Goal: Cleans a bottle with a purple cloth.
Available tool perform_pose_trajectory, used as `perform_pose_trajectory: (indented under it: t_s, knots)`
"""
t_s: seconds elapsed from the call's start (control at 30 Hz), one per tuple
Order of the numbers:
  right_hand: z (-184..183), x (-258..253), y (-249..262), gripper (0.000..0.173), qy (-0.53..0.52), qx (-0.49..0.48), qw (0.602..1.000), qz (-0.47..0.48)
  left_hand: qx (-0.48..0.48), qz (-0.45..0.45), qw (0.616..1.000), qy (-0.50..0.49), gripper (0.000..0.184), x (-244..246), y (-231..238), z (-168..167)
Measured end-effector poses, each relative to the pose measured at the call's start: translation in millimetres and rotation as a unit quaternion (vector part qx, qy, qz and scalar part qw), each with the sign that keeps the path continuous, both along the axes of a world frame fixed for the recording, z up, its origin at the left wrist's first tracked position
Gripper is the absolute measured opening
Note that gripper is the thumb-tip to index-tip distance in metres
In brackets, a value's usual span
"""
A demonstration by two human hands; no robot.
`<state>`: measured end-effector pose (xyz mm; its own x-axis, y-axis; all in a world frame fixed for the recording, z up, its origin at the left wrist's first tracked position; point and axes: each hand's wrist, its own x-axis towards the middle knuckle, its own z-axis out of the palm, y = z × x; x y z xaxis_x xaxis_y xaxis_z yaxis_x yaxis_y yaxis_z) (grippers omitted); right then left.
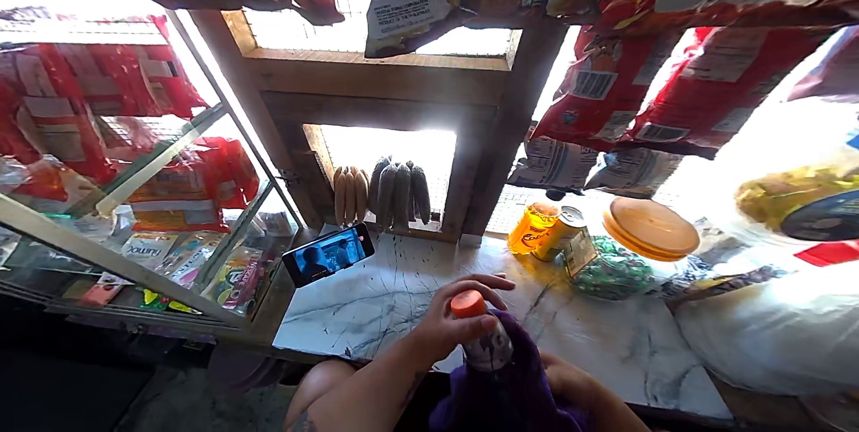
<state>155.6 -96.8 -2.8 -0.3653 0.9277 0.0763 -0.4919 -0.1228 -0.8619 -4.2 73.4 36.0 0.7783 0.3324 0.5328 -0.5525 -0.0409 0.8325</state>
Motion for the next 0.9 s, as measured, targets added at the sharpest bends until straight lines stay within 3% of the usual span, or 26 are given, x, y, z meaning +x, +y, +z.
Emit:
perform_pose_trajectory:
  t_s: [0.1,0.23,0.47,0.57,0.7,0.9]
  knots:
    - [-2,6,-2,0.033,-0.021,-0.001,0.999,-0.026,-0.087,0.046,0.995,-0.006,0.034,-1,4,2]
    - [38,-10,-4,0.022,-0.109,-0.090,0.979,-0.146,-0.202,0.095,0.975,-0.018,0.027,-4,7,5]
    - [43,-22,0,0.030,-0.244,-0.079,0.912,-0.321,-0.299,0.192,0.933,-0.059,0.012,-4,5,12]
    - [37,-22,1,0.034,-0.288,-0.022,0.883,-0.370,-0.264,0.215,0.935,-0.094,0.008,-3,3,11]
    - [18,-18,4,0.055,-0.448,0.066,0.789,-0.415,-0.214,0.242,0.938,-0.125,0.009,-1,3,9]
    - [9,-28,11,0.055,-0.519,0.113,0.724,-0.439,-0.120,0.231,0.956,-0.137,0.013,3,-4,1]
